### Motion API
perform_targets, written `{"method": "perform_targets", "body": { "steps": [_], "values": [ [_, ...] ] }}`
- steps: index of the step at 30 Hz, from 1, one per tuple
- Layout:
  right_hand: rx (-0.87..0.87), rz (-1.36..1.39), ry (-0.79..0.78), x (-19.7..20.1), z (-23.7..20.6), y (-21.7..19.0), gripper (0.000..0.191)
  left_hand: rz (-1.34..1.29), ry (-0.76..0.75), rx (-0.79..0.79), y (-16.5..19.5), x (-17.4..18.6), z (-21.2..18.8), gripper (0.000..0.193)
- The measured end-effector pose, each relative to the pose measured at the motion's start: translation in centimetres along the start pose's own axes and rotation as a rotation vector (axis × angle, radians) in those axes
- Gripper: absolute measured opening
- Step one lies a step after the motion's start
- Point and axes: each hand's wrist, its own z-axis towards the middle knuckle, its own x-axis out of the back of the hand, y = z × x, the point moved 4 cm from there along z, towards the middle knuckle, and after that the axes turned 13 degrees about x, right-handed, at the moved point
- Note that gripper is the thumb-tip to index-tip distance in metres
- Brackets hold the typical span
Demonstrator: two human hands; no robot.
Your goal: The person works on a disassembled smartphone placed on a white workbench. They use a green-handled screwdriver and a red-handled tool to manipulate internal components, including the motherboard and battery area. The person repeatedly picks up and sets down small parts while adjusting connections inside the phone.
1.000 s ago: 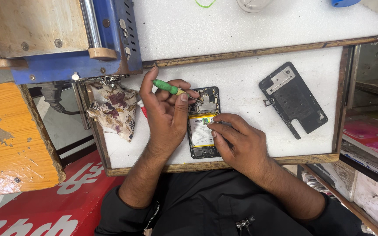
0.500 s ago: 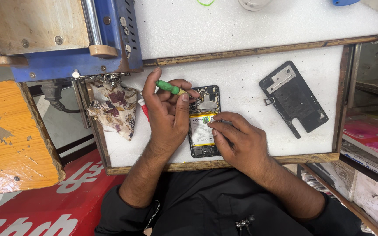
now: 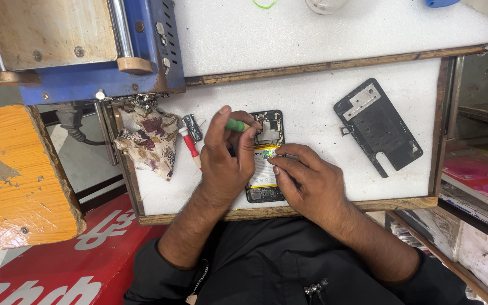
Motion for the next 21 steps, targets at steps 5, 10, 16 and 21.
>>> {"method": "perform_targets", "body": {
  "steps": [5, 10, 16, 21],
  "values": [
    [-0.001, 0.014, 0.008, -0.08, 0.03, 0.00, 0.016, -0.030, 0.015, 0.037, -0.33, 0.07, 0.01, 0.062],
    [0.002, 0.005, 0.010, -0.13, 0.09, -0.05, 0.016, -0.056, 0.015, 0.062, -0.55, 0.17, -0.11, 0.061],
    [-0.010, 0.009, 0.007, -0.06, 0.06, -0.07, 0.016, -0.068, 0.018, 0.098, -0.90, 0.26, -0.21, 0.061],
    [-0.008, 0.015, 0.001, -0.26, 0.10, 0.06, 0.016, -0.070, 0.020, 0.064, -0.83, 0.29, -0.14, 0.061]
  ]
}}
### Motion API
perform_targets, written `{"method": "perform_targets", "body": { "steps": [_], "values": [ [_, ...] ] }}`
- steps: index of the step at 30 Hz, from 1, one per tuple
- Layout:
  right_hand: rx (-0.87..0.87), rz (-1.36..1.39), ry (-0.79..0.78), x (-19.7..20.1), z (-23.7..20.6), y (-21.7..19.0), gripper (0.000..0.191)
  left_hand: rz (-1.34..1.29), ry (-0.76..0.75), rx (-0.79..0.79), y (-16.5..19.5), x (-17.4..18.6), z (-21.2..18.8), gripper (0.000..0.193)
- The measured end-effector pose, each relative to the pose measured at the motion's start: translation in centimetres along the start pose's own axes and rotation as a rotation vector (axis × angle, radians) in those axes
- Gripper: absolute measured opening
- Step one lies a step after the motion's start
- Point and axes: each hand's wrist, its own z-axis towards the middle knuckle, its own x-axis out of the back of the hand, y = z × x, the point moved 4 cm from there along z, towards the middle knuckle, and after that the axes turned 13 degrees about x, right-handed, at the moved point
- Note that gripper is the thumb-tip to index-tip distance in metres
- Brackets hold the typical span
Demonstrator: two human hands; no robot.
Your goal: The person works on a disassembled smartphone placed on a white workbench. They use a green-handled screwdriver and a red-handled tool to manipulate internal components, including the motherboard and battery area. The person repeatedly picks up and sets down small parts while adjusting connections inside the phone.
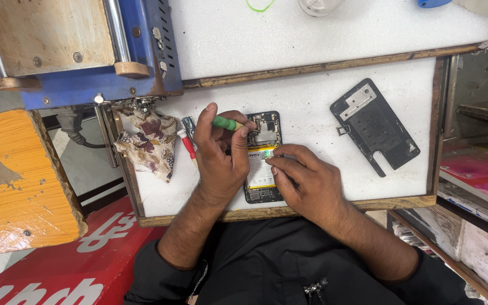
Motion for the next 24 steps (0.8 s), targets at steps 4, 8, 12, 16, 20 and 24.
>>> {"method": "perform_targets", "body": {
  "steps": [4, 8, 12, 16, 20, 24],
  "values": [
    [0.010, -0.002, 0.018, 0.0, 0.0, 0.0, 0.016, 0.132, -0.035, -0.133, 1.0, -0.3, 0.1, 0.064],
    [0.023, -0.012, 0.031, 0.1, 0.0, -0.1, 0.016, 0.288, -0.110, -0.317, 2.5, -0.5, 0.2, 0.069],
    [0.017, -0.049, 0.028, 0.2, 0.1, -0.2, 0.017, 0.364, -0.127, -0.390, 3.5, -0.2, 0.1, 0.066],
    [0.012, -0.004, 0.036, 0.2, 0.2, -0.3, 0.016, 0.226, -0.192, -0.282, 3.5, 0.0, 0.4, 0.071],
    [0.016, -0.014, 0.031, 0.2, 0.2, -0.2, 0.015, 0.237, -0.140, -0.312, 3.4, 0.2, 0.6, 0.073],
    [0.014, 0.003, 0.029, 0.1, 0.1, -0.2, 0.016, 0.295, -0.036, -0.285, 3.0, 0.4, 0.3, 0.068]
  ]
}}
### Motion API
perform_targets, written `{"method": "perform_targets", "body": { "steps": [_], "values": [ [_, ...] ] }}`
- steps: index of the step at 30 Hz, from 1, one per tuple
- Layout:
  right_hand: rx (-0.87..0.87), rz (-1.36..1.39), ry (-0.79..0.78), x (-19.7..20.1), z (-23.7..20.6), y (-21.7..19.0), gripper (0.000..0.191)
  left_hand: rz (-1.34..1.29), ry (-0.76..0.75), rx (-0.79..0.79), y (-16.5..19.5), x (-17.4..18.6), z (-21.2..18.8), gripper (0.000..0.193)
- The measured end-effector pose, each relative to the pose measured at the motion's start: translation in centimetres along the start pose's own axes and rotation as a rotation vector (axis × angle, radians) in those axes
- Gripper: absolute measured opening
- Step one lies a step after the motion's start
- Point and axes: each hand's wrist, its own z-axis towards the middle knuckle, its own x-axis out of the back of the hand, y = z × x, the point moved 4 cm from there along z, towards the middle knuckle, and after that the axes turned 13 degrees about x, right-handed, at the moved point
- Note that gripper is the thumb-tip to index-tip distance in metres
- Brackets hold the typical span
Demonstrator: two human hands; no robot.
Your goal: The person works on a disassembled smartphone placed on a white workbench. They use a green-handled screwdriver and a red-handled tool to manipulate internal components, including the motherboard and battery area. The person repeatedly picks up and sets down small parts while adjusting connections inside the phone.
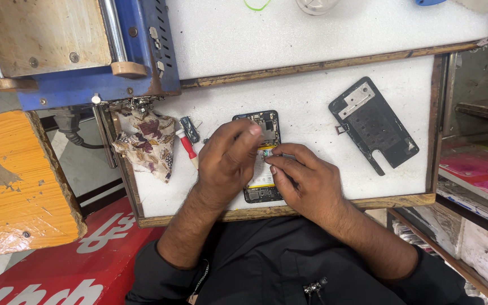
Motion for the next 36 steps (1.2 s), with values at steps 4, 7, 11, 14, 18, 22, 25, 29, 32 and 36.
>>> {"method": "perform_targets", "body": {
  "steps": [4, 7, 11, 14, 18, 22, 25, 29, 32, 36],
  "values": [
    [-0.010, 0.008, -0.012, -0.1, -0.1, 0.1, 0.016, 0.000, 0.046, 0.021, -0.4, 0.0, -0.4, 0.066],
    [-0.019, 0.010, -0.023, -0.1, -0.1, 0.1, 0.016, -0.011, 0.045, 0.035, -0.6, 0.0, -0.5, 0.066],
    [-0.007, 0.008, -0.012, 0.0, -0.1, 0.0, 0.017, -0.014, 0.037, 0.029, -0.3, 0.0, -0.1, 0.064],
    [-0.010, 0.005, -0.012, -0.1, -0.1, 0.1, 0.016, -0.072, -0.079, -0.011, 0.4, 0.0, 0.6, 0.064],
    [0.008, -0.027, -0.010, 0.0, -0.1, 0.0, 0.016, -0.053, -0.054, -0.098, 1.5, 0.6, 1.3, 0.063],
    [-0.001, -0.008, 0.001, 0.1, -0.2, -0.1, 0.016, -0.088, -0.163, 0.017, 1.2, 0.8, 1.5, 0.057],
    [0.002, -0.023, -0.010, 0.0, -0.1, 0.1, 0.017, -0.070, -0.191, -0.028, 1.4, 0.8, 1.3, 0.056],
    [0.011, -0.019, 0.001, 0.0, -0.1, 0.0, 0.017, -0.079, -0.152, 0.011, 1.2, 0.9, 1.2, 0.056],
    [-0.010, 0.006, 0.001, 0.1, -0.2, 0.0, 0.016, -0.090, -0.158, 0.000, 1.0, 0.9, 1.2, 0.056],
    [0.010, -0.015, 0.012, 0.2, -0.1, -0.1, 0.017, -0.081, -0.047, 0.037, 0.5, 1.2, 1.4, 0.049]
  ]
}}
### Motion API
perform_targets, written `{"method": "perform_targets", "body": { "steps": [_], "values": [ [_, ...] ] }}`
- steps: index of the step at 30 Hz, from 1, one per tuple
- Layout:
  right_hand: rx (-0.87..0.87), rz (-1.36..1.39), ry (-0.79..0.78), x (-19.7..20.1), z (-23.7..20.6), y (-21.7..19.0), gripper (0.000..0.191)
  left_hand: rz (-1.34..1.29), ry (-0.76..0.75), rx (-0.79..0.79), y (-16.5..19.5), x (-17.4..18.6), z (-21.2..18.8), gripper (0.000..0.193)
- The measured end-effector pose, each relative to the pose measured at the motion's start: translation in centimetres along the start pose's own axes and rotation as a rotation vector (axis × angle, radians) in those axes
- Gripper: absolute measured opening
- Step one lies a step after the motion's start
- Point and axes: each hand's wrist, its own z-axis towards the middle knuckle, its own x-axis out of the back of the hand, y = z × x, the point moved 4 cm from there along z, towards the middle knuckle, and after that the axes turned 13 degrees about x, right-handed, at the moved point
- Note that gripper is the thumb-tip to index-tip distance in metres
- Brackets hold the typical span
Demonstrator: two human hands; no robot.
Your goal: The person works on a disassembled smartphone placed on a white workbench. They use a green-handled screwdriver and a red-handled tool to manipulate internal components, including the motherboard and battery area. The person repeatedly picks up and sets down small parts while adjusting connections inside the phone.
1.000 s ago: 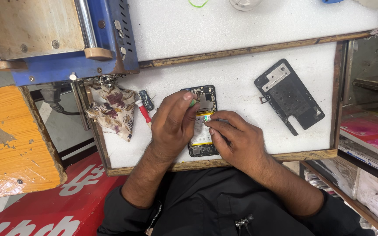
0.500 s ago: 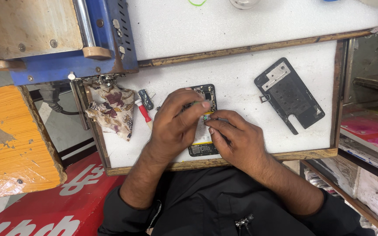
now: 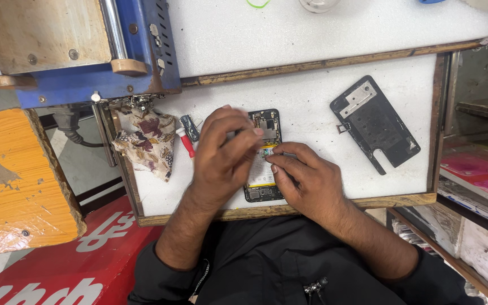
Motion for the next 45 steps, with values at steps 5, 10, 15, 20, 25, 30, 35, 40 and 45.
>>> {"method": "perform_targets", "body": {
  "steps": [5, 10, 15, 20, 25, 30, 35, 40, 45],
  "values": [
    [-0.032, 0.014, -0.026, 0.1, 0.1, 0.1, 0.017, -0.022, -0.105, 0.030, 0.4, 0.4, -0.2, 0.051],
    [-0.026, 0.012, -0.017, 0.1, 0.1, 0.0, 0.017, 0.063, -0.038, 0.043, 1.8, 0.9, 0.8, 0.049],
    [-0.013, -0.010, -0.019, 0.1, 0.2, 0.1, 0.017, 0.204, -0.003, -0.017, 3.3, 0.9, 0.9, 0.049],
    [-0.021, 0.009, 0.008, 0.3, 0.2, 0.0, 0.017, 0.139, -0.106, 0.077, 2.4, 0.7, 0.4, 0.050],
    [-0.017, 0.007, -0.007, 0.2, 0.2, 0.0, 0.018, 0.204, -0.046, 0.063, 1.9, 0.6, -0.2, 0.040],
    [-0.019, -0.019, -0.019, 0.0, 0.1, 0.2, 0.018, 0.185, -0.107, 0.030, 1.9, 0.2, -0.4, 0.044],
    [-0.026, 0.003, -0.017, 0.0, 0.1, 0.2, 0.017, 0.157, -0.044, 0.113, 1.6, 0.7, -0.3, 0.038],
    [-0.034, 0.023, -0.008, 0.1, 0.1, 0.2, 0.017, 0.299, -0.026, 0.104, 1.7, 0.8, -0.1, 0.038],
    [-0.039, 0.013, -0.016, 0.1, 0.1, 0.3, 0.017, 0.201, -0.121, 0.147, 2.0, 0.4, 0.0, 0.039]
  ]
}}
